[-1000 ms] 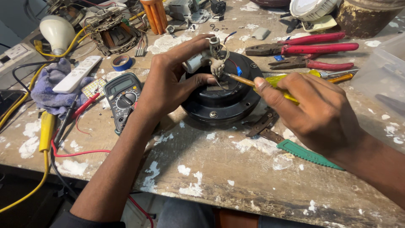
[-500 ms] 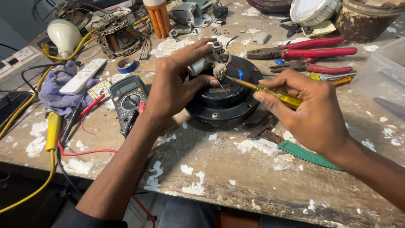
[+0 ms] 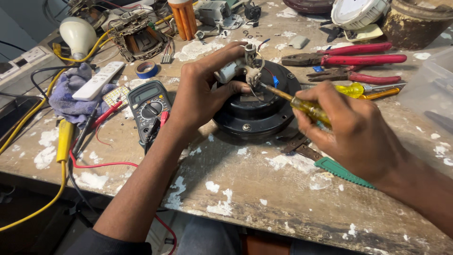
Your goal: The person uses a screwdriver to work on the wiring and components of a disassembled electric fan motor base, then wipes the fan housing and a cylindrical capacitor with a cloth. They then sort screwdrivers and pliers from the workbench into a plastic storage box.
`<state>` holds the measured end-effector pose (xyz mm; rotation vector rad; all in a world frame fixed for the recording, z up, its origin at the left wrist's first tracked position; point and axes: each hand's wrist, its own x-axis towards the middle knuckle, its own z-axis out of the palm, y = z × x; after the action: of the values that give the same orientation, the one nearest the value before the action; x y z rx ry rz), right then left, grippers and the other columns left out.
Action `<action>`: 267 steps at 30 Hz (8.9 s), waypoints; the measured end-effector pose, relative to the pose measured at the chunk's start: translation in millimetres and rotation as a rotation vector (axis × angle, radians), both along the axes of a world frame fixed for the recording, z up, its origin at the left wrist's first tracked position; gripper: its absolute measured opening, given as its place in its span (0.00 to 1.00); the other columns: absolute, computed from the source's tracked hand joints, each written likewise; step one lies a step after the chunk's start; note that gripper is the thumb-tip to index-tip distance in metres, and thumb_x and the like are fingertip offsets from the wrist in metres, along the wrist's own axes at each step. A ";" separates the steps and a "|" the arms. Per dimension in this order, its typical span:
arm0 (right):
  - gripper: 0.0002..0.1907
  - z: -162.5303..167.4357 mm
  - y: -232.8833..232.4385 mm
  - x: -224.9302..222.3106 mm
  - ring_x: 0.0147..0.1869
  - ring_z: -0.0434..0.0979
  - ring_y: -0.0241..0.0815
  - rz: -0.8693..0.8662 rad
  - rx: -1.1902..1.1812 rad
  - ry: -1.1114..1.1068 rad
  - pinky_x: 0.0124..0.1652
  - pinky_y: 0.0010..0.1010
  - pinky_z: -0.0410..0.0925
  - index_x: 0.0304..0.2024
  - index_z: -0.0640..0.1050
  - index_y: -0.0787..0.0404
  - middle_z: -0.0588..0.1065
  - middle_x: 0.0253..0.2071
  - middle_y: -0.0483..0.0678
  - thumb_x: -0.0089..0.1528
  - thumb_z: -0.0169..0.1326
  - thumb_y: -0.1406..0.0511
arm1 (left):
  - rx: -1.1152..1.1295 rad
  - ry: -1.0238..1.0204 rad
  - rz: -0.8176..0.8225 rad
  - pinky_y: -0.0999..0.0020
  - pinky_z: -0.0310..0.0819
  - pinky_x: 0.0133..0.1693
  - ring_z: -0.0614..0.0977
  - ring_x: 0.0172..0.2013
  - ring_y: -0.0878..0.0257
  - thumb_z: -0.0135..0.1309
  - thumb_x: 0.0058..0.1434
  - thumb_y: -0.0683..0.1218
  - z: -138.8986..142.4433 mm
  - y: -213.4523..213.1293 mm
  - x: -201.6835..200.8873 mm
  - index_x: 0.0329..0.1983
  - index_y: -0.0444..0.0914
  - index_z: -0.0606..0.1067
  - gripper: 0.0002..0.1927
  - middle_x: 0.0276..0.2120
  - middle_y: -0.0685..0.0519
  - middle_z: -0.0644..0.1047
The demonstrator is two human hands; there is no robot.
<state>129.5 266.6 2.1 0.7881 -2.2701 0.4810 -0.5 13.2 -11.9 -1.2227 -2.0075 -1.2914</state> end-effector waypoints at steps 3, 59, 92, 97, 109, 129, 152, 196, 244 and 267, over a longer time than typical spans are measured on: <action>0.10 2.4 7.0 -1.7 0.30 0.81 0.46 -0.118 0.310 0.212 0.29 0.35 0.74 0.44 0.81 0.68 0.81 0.33 0.55 0.62 0.62 0.69 | -0.005 -0.034 0.018 0.66 0.82 0.55 0.80 0.61 0.59 0.71 0.56 0.38 -0.6 0.1 0.3 0.63 0.38 0.75 0.31 0.64 0.45 0.76; 0.11 27.4 29.1 -7.9 0.30 0.82 0.42 -0.011 0.211 0.147 0.28 0.33 0.73 0.40 0.79 0.65 0.82 0.35 0.51 0.58 0.66 0.67 | -0.010 0.043 0.063 0.63 0.79 0.60 0.79 0.64 0.54 0.72 0.53 0.39 4.9 1.4 4.8 0.62 0.37 0.75 0.32 0.63 0.44 0.77; 0.20 18.0 7.0 2.9 0.36 0.80 0.48 -0.036 0.309 0.251 0.35 0.38 0.75 0.55 0.80 0.66 0.77 0.33 0.52 0.60 0.61 0.74 | -0.015 0.056 0.073 0.63 0.80 0.60 0.81 0.62 0.55 0.71 0.53 0.38 7.2 4.6 8.7 0.61 0.37 0.76 0.31 0.64 0.44 0.75; 0.23 22.0 5.9 9.2 0.41 0.80 0.51 -0.056 0.367 0.330 0.40 0.40 0.75 0.55 0.80 0.65 0.77 0.36 0.54 0.56 0.59 0.75 | -0.010 0.053 0.074 0.62 0.79 0.60 0.80 0.62 0.54 0.72 0.52 0.38 7.4 4.9 8.7 0.61 0.38 0.76 0.32 0.63 0.43 0.75; 0.15 19.2 -1.4 6.9 0.37 0.83 0.47 0.027 0.080 0.080 0.35 0.35 0.76 0.50 0.80 0.69 0.80 0.37 0.54 0.60 0.63 0.71 | -0.016 0.032 0.093 0.65 0.81 0.56 0.85 0.56 0.58 0.72 0.51 0.39 13.1 5.1 12.8 0.61 0.39 0.77 0.32 0.62 0.46 0.77; 0.14 24.8 9.3 -2.9 0.37 0.85 0.38 -0.116 -0.125 -0.183 0.34 0.29 0.77 0.47 0.77 0.64 0.82 0.35 0.49 0.60 0.63 0.66 | 0.020 0.053 0.039 0.62 0.77 0.61 0.80 0.63 0.52 0.72 0.52 0.38 14.8 -4.1 5.7 0.60 0.35 0.75 0.31 0.62 0.42 0.77; 0.12 22.9 -14.3 -0.8 0.42 0.83 0.46 0.013 -0.032 0.043 0.39 0.35 0.76 0.46 0.78 0.63 0.80 0.41 0.51 0.60 0.63 0.72 | -0.075 -0.209 -0.069 0.61 0.73 0.65 0.76 0.66 0.56 0.65 0.59 0.40 27.2 -10.4 3.5 0.67 0.35 0.70 0.32 0.67 0.45 0.73; 0.11 30.3 -31.4 1.6 0.35 0.82 0.40 -0.079 -0.078 -0.066 0.34 0.29 0.73 0.47 0.80 0.66 0.81 0.38 0.52 0.62 0.61 0.69 | -0.059 -0.194 -0.042 0.63 0.76 0.60 0.81 0.61 0.55 0.68 0.54 0.40 33.1 -15.0 3.0 0.63 0.36 0.73 0.32 0.65 0.44 0.75; 0.59 93.2 -32.6 -48.4 0.47 0.74 0.45 -0.283 0.076 -0.733 0.46 0.41 0.69 0.70 0.67 0.53 0.70 0.42 0.52 0.41 0.71 0.40 | -0.255 -0.205 0.072 0.62 0.77 0.56 0.85 0.54 0.54 0.72 0.50 0.51 111.0 -71.7 18.0 0.60 0.33 0.76 0.35 0.53 0.41 0.81; 0.33 125.0 -68.8 -47.5 0.57 0.80 0.40 -0.061 -0.306 -0.657 0.59 0.36 0.73 0.69 0.69 0.49 0.79 0.54 0.50 0.59 0.56 0.61 | -0.198 -0.309 0.138 0.64 0.80 0.30 0.87 0.24 0.59 0.67 0.49 0.54 111.6 -71.3 31.6 0.51 0.31 0.78 0.30 0.25 0.42 0.83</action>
<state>82.0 197.8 127.1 0.4376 -2.6948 1.1615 31.1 -58.2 99.8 -0.9932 -2.4432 -1.3028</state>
